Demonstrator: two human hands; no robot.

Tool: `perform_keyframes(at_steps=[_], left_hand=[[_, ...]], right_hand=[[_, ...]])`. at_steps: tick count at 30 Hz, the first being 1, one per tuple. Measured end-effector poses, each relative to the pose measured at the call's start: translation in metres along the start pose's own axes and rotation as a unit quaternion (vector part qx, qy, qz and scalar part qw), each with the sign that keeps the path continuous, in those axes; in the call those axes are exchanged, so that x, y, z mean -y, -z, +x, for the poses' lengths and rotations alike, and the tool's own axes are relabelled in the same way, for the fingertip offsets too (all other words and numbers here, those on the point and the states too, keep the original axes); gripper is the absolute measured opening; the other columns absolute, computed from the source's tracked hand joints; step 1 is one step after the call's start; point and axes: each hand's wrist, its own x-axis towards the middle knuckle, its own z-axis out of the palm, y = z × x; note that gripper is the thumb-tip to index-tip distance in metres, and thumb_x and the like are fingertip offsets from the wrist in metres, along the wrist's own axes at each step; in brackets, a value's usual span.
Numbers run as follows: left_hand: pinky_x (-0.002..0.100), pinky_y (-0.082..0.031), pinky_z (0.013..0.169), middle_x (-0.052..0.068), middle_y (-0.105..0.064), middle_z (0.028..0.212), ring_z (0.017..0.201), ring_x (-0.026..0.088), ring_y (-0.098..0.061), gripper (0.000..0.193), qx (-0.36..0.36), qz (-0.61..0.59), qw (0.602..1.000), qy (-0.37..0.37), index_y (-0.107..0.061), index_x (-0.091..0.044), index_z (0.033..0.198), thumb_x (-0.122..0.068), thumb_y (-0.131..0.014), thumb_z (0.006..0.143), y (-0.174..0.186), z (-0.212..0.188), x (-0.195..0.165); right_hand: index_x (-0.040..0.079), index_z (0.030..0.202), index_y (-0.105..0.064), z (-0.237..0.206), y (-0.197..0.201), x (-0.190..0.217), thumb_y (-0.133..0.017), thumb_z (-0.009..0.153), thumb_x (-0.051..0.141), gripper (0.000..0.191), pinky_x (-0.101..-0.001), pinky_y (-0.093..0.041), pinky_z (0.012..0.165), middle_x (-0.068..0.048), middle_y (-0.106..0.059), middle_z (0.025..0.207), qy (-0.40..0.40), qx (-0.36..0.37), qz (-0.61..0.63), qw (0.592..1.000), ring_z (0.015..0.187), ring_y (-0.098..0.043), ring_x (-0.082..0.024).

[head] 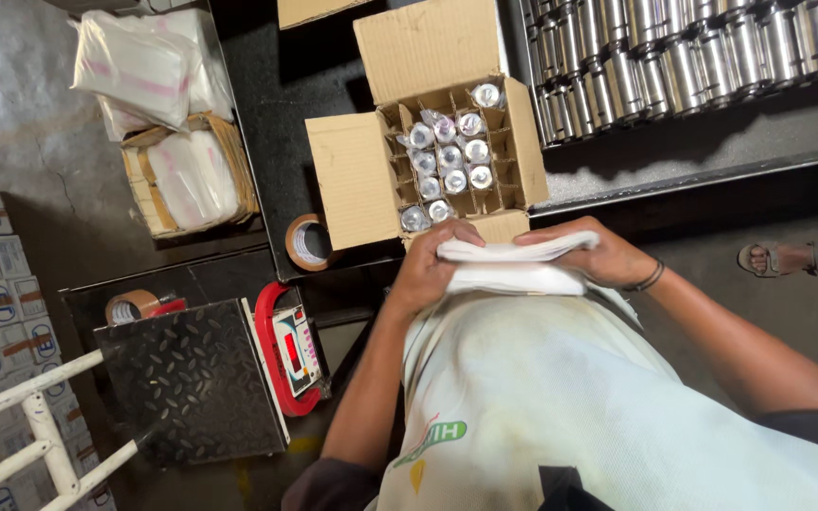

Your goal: The person packs cylindrical metal parts into plastic bags and places them into a cardboard box. They then seal the box with packing tape and move it to the floor. The process repeats with another box.

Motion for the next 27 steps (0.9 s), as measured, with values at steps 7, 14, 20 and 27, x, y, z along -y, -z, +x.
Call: perform_keyframes(at_steps=[7,14,20,27], left_hand=[[0.036,-0.053,0.109,0.008,-0.064,0.137,0.129,0.024,-0.060,0.080,-0.009,-0.426,0.903,-0.058,-0.055,-0.012,0.138,-0.036,-0.089,0.070,-0.028,0.046,-0.038],[0.035,-0.061,0.081,0.012,-0.082,0.099,0.087,0.024,-0.077,0.038,-0.186,0.109,0.976,0.008,-0.079,0.000,0.111,-0.029,-0.083,0.088,-0.042,0.066,-0.019],[0.037,-0.060,0.069,0.014,-0.079,0.097,0.079,0.028,-0.076,0.041,-0.053,0.404,0.899,-0.160,-0.081,-0.011,0.100,-0.003,-0.078,0.060,-0.014,0.050,-0.010],[0.033,-0.063,0.067,0.010,-0.081,0.093,0.072,0.020,-0.077,0.026,-0.153,0.284,0.946,0.032,-0.082,-0.011,0.102,0.001,-0.071,0.081,0.057,0.057,-0.017]], right_hand=[[0.005,0.109,-0.076,0.018,-0.054,0.029,-0.079,0.082,0.003,0.027,-0.0411,-0.056,0.097,-0.021,-0.068,0.137,0.249,-0.220,-0.228,0.915,0.117,-0.071,-0.038],[0.001,0.121,-0.065,0.043,-0.080,0.109,-0.075,0.075,0.001,0.048,-0.0399,-0.054,0.097,-0.017,-0.070,0.121,0.172,-0.196,-0.370,0.891,0.112,-0.070,-0.031],[0.009,0.094,-0.071,0.046,-0.046,0.101,-0.082,0.059,0.003,0.037,-0.0407,-0.057,0.073,-0.008,-0.067,0.090,0.261,-0.013,-0.552,0.792,0.086,-0.068,-0.028],[0.007,0.088,-0.073,0.010,-0.027,0.115,-0.076,0.061,-0.005,0.030,-0.0344,-0.053,0.058,-0.007,-0.064,0.076,0.322,-0.217,-0.524,0.758,0.067,-0.065,-0.020]])
